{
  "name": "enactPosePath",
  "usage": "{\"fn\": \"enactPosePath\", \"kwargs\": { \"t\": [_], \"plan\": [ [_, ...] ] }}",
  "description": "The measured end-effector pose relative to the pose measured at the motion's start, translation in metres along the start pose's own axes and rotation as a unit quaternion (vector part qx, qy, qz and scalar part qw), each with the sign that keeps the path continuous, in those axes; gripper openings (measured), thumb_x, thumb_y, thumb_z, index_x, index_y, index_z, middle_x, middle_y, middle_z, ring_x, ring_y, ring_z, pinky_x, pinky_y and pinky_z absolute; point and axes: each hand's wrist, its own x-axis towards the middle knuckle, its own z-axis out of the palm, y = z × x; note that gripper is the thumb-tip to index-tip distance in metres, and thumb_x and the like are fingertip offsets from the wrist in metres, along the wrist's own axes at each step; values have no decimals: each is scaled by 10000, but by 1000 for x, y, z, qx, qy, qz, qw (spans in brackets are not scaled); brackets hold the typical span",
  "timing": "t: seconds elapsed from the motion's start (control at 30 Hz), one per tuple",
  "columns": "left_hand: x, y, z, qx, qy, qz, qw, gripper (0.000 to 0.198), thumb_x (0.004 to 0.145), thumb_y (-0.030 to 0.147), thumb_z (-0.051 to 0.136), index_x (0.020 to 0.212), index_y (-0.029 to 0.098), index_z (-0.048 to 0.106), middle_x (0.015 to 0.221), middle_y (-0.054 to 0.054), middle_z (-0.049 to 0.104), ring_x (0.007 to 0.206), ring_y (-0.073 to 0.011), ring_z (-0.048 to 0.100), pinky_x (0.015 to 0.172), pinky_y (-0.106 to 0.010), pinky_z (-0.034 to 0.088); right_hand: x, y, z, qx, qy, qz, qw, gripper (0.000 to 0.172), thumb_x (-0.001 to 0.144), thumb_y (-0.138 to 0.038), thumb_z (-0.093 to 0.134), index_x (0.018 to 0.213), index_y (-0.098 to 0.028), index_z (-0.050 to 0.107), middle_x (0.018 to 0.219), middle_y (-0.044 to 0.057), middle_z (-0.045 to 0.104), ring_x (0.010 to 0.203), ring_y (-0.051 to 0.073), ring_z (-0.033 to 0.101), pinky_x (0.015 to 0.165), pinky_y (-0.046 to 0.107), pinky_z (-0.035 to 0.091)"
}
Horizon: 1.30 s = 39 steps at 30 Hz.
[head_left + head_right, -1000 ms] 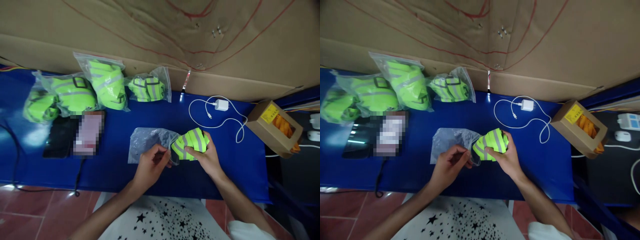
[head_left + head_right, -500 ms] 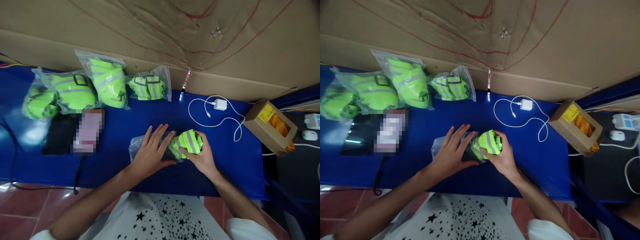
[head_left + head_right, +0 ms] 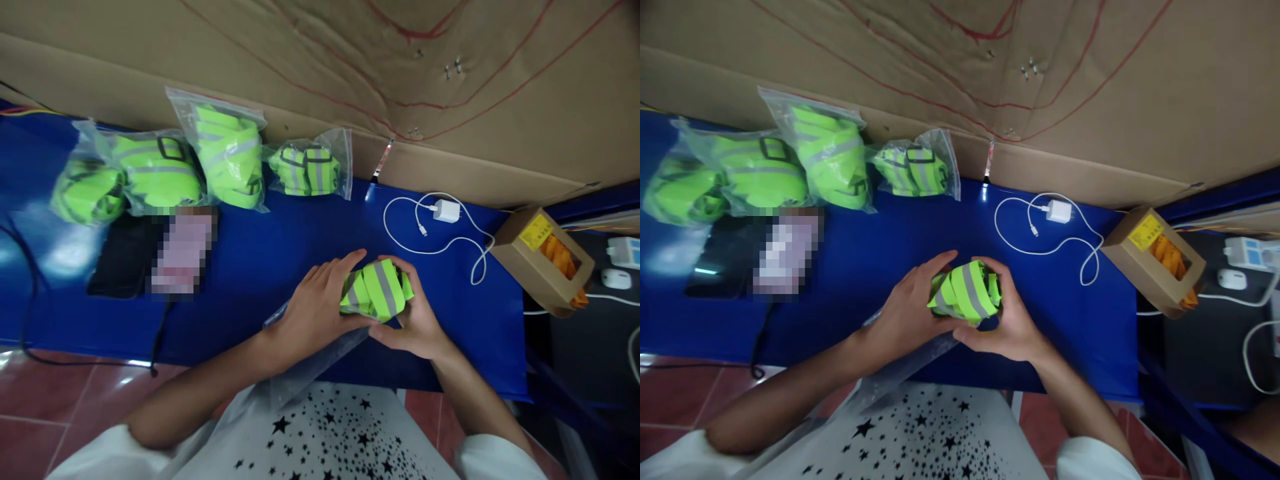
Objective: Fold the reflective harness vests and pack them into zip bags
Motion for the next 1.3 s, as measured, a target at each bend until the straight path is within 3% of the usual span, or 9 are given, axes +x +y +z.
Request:
{"fn": "enactPosePath", "kwargs": {
  "t": [0.23, 0.33, 0.43, 0.5, 0.67, 0.8, 1.03, 1.17, 1.3],
  "plan": [
    [2, -1, -32, -230, -167, -131, 950, 1161, 699, 605, 857, 1588, 336, 159, 1327, -115, 593, 1163, -296, 650, 919, -419, 551, -2, 7, -9, 79, 45, 69, 993, 512, 827, -281, 814, 1267, -331, 557, 1158, 9, 639, 977, 165, 635, 844, 298, 538],
    [14, -3, -44, -196, -238, -170, 936, 1029, 681, 615, 858, 1517, 287, 357, 1218, -82, 679, 1078, -280, 681, 870, -386, 527, -3, 5, -8, 121, 9, 26, 992, 534, 760, -238, 865, 1204, -316, 580, 1238, 21, 610, 1085, 195, 619, 907, 325, 518],
    [22, 3, -50, -166, -342, -161, 911, 749, 676, 616, 851, 1278, 235, 618, 1081, -47, 748, 935, -252, 713, 731, -307, 493, -7, 2, -4, 190, -51, 12, 980, 550, 720, -218, 886, 1155, -309, 561, 1231, 26, 586, 1102, 210, 619, 906, 343, 521],
    [22, 10, -53, -164, -363, -148, 905, 581, 709, 592, 831, 1128, 215, 691, 971, -26, 766, 839, -222, 717, 646, -265, 453, -12, -1, -2, 209, -65, 23, 976, 556, 732, -221, 876, 1165, -317, 542, 1236, 27, 564, 1093, 203, 615, 888, 336, 527],
    [10, 21, -54, -167, -322, -142, 921, 519, 796, 377, 781, 1285, 264, 649, 1079, -7, 776, 880, -203, 738, 645, -245, 474, -23, -12, -1, 172, -87, -10, 981, 723, 703, -425, 900, 1312, -326, 521, 1321, 57, 526, 1201, 264, 580, 963, 403, 541],
    [-1, 21, -51, -141, -254, -126, 948, 684, 825, 383, 776, 1449, 276, 518, 1166, -37, 759, 955, -227, 748, 711, -273, 524, -26, -34, -5, -52, -26, -42, 997, 542, 825, -264, 817, 1306, -294, 568, 1247, 53, 610, 1203, 228, 591, 1013, 365, 522],
    [-11, 14, -37, -123, -153, -47, 979, 664, 879, 436, 756, 1460, 266, 483, 1241, -76, 728, 1020, -247, 739, 820, -341, 577, -26, -49, -2, -233, -54, -59, 969, 507, 950, -207, 655, 1416, -275, 469, 1332, 91, 574, 1256, 243, 587, 1048, 408, 550],
    [-4, 11, -30, -129, -148, -64, 978, 750, 827, 553, 780, 1452, 260, 485, 1254, -72, 724, 1053, -259, 737, 855, -358, 583, -22, -38, 4, -270, -15, -92, 958, 460, 963, -177, 623, 1390, -270, 480, 1326, 98, 574, 1246, 251, 593, 1045, 430, 563],
    [2, 9, -28, -157, -205, -67, 964, 842, 810, 574, 788, 1512, 274, 430, 1224, -59, 741, 1012, -258, 752, 836, -352, 584, -19, -36, 3, -243, -116, -89, 959, 455, 984, -217, 596, 1412, -265, 450, 1354, 97, 540, 1279, 239, 576, 1078, 406, 547]
  ]
}}
